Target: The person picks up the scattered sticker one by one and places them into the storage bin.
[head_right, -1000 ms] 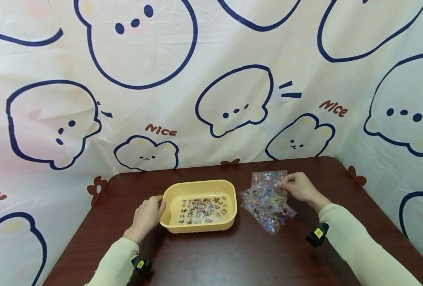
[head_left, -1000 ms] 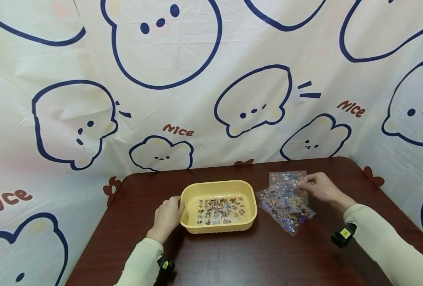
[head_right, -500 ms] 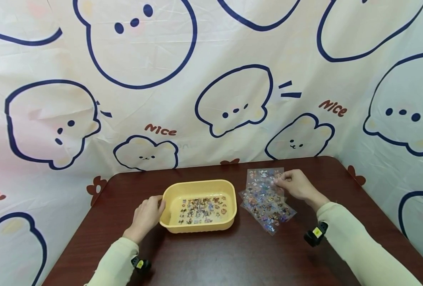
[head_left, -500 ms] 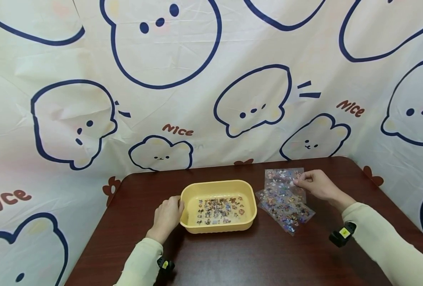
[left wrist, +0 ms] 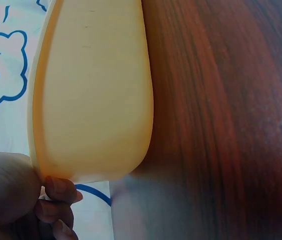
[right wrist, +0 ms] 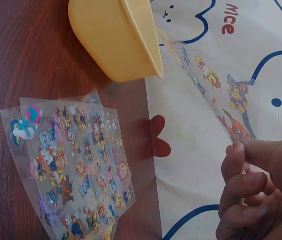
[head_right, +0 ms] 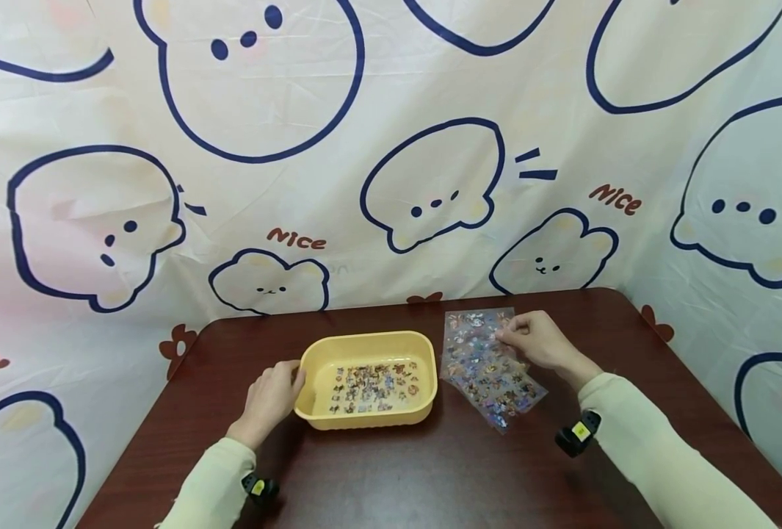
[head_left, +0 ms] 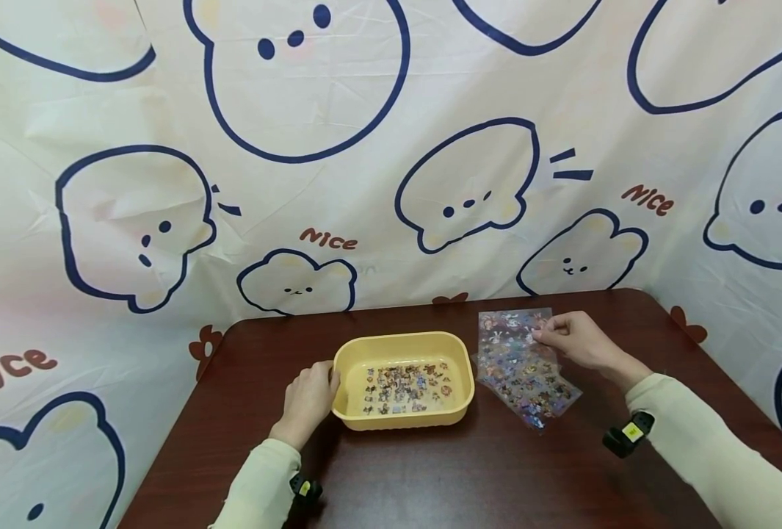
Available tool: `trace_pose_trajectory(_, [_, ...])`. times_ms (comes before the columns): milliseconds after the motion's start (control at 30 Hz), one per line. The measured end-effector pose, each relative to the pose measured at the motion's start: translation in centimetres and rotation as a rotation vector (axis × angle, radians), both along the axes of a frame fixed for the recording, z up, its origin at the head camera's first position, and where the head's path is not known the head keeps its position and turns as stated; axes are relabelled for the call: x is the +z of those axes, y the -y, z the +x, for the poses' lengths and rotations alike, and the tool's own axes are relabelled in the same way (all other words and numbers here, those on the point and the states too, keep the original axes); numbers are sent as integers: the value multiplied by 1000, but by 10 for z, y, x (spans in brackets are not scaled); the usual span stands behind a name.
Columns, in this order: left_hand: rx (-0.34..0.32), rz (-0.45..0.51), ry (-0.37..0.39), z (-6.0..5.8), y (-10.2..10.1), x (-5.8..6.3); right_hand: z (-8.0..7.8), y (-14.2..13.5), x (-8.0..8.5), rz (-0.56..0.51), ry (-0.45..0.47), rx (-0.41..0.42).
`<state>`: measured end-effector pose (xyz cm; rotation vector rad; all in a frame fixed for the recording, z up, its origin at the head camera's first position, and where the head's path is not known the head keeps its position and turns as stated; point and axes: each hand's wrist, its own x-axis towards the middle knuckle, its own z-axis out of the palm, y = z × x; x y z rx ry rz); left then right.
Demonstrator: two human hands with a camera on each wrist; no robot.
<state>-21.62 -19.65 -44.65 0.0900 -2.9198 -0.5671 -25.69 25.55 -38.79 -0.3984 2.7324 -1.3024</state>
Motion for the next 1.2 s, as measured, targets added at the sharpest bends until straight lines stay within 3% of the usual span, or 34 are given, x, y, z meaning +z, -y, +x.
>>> trace_pose_trajectory(700, [-7, -2, -8, -1, 0, 2, 2, 24, -5, -49, -10, 97])
trace_pose_trajectory(1200, [0, 1, 16, 0, 0, 2, 4, 52, -14, -104, 39, 78])
